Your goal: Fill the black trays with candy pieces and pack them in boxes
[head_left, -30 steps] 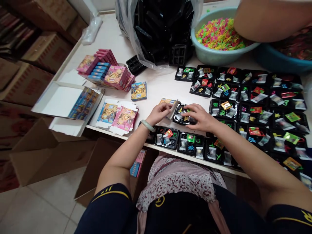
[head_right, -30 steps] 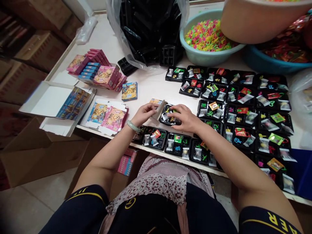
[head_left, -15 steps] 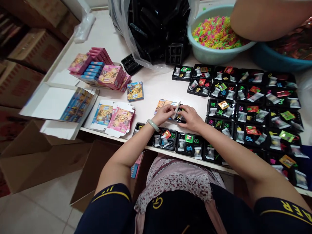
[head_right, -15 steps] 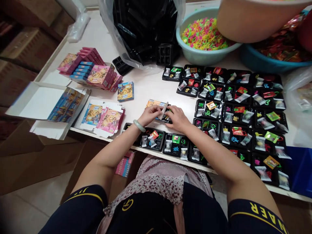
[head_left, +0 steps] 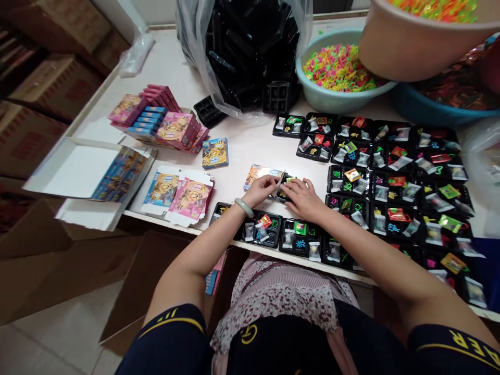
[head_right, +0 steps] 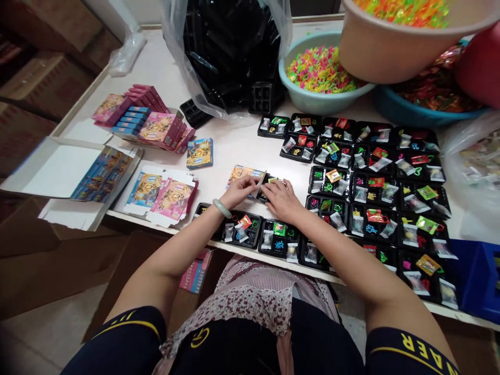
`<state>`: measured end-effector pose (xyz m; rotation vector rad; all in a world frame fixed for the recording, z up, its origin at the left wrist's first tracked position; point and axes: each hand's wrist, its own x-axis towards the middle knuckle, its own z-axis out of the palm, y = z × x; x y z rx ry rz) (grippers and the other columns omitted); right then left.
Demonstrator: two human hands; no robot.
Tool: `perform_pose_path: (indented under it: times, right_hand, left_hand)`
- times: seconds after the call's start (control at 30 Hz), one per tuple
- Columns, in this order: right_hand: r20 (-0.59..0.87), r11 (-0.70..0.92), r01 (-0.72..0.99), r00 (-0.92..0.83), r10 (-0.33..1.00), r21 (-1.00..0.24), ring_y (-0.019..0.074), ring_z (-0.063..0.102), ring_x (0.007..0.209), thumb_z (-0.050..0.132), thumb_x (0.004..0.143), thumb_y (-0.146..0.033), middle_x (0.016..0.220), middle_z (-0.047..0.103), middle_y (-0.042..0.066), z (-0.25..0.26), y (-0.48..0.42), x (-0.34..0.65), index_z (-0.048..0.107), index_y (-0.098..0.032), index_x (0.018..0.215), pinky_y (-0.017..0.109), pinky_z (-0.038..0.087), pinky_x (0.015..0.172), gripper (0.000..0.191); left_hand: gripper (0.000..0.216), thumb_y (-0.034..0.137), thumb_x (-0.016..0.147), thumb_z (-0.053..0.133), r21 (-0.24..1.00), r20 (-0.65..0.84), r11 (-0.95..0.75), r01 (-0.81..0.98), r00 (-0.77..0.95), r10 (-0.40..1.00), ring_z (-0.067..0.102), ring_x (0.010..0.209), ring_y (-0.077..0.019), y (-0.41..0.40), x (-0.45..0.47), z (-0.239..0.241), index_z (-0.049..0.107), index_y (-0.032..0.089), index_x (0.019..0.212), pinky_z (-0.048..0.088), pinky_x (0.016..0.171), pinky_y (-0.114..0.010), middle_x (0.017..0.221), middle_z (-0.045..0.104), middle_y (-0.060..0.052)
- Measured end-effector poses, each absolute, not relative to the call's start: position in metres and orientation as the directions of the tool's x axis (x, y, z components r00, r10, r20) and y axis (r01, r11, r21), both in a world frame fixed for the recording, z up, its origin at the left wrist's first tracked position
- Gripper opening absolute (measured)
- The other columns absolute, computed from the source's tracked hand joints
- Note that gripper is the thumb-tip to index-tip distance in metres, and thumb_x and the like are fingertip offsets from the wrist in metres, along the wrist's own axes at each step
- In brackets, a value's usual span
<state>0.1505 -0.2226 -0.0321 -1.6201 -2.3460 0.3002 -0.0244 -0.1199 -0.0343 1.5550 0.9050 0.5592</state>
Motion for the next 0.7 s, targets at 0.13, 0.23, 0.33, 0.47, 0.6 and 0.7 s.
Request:
perform_pose_path:
  times: [0.13,0.23,0.33,0.47,0.6,0.7]
  right_hand:
    - [0.111,0.362,0.885,-0.345,0.932,-0.292,0.0323,0.041,0.124,0.041,0.094,-0.021,0.130,0.060,0.012,-0.029,-0.220,0.149,0.057,-0.019,0.129,0.053,0.026,0.103,0.039]
    - [0.085,0.373,0.892,-0.363,0.928,-0.255,0.0320,0.044,0.118,0.038,0.093,-0.018,0.127,0.061,0.013,-0.027,-0.217,0.146,0.058,-0.019,0.127,0.050,0.028,0.098,0.039]
    - [0.080,0.379,0.893,-0.371,0.925,-0.244,0.0318,0.046,0.115,0.038,0.093,-0.019,0.127,0.059,0.014,-0.026,-0.215,0.145,0.058,-0.017,0.128,0.048,0.029,0.096,0.040]
    - [0.101,0.371,0.886,-0.357,0.929,-0.279,0.0318,0.044,0.116,0.037,0.095,-0.022,0.126,0.061,0.013,-0.026,-0.214,0.144,0.059,-0.019,0.127,0.048,0.027,0.097,0.039]
    - [0.076,0.317,0.896,-0.309,0.948,-0.311,0.0315,0.046,0.113,0.037,0.094,-0.020,0.123,0.061,0.014,-0.025,-0.213,0.140,0.059,-0.018,0.127,0.048,0.029,0.095,0.040]
    - [0.084,0.309,0.892,-0.298,0.951,-0.330,0.0313,0.046,0.114,0.043,0.092,-0.019,0.125,0.060,0.014,-0.022,-0.218,0.141,0.060,-0.017,0.126,0.047,0.032,0.094,0.038]
  left_hand:
    - [0.019,0.028,0.072,0.062,0.977,-0.111,-0.025,0.214,0.598,0.794,0.061,0.087,-0.0176,-0.122,-0.024,-0.033,0.050,0.016,0.065,0.045,0.084,-0.034,0.105,0.068,-0.011]
    - [0.019,0.029,0.072,0.063,0.979,-0.114,-0.016,0.203,0.610,0.784,0.061,0.090,-0.0176,-0.121,-0.025,-0.031,0.051,0.015,0.065,0.045,0.085,-0.033,0.107,0.068,-0.011]
    - [0.020,0.030,0.071,0.065,0.977,-0.125,-0.018,0.214,0.635,0.763,0.061,0.092,-0.0174,-0.120,-0.027,-0.029,0.053,0.015,0.066,0.045,0.088,-0.033,0.107,0.068,-0.011]
    - [0.020,0.030,0.072,0.065,0.976,-0.129,-0.017,0.215,0.646,0.753,0.061,0.089,-0.0170,-0.119,-0.026,-0.031,0.053,0.015,0.067,0.045,0.088,-0.034,0.106,0.069,-0.010]
    - [0.019,0.028,0.071,0.065,0.979,-0.128,-0.001,0.205,0.617,0.776,0.061,0.085,-0.0161,-0.119,-0.025,-0.033,0.052,0.015,0.066,0.046,0.086,-0.034,0.104,0.069,-0.010]
    - [0.019,0.028,0.071,0.065,0.979,-0.135,0.002,0.206,0.634,0.761,0.061,0.085,-0.0164,-0.121,-0.024,-0.032,0.052,0.015,0.065,0.046,0.085,-0.033,0.102,0.068,-0.010]
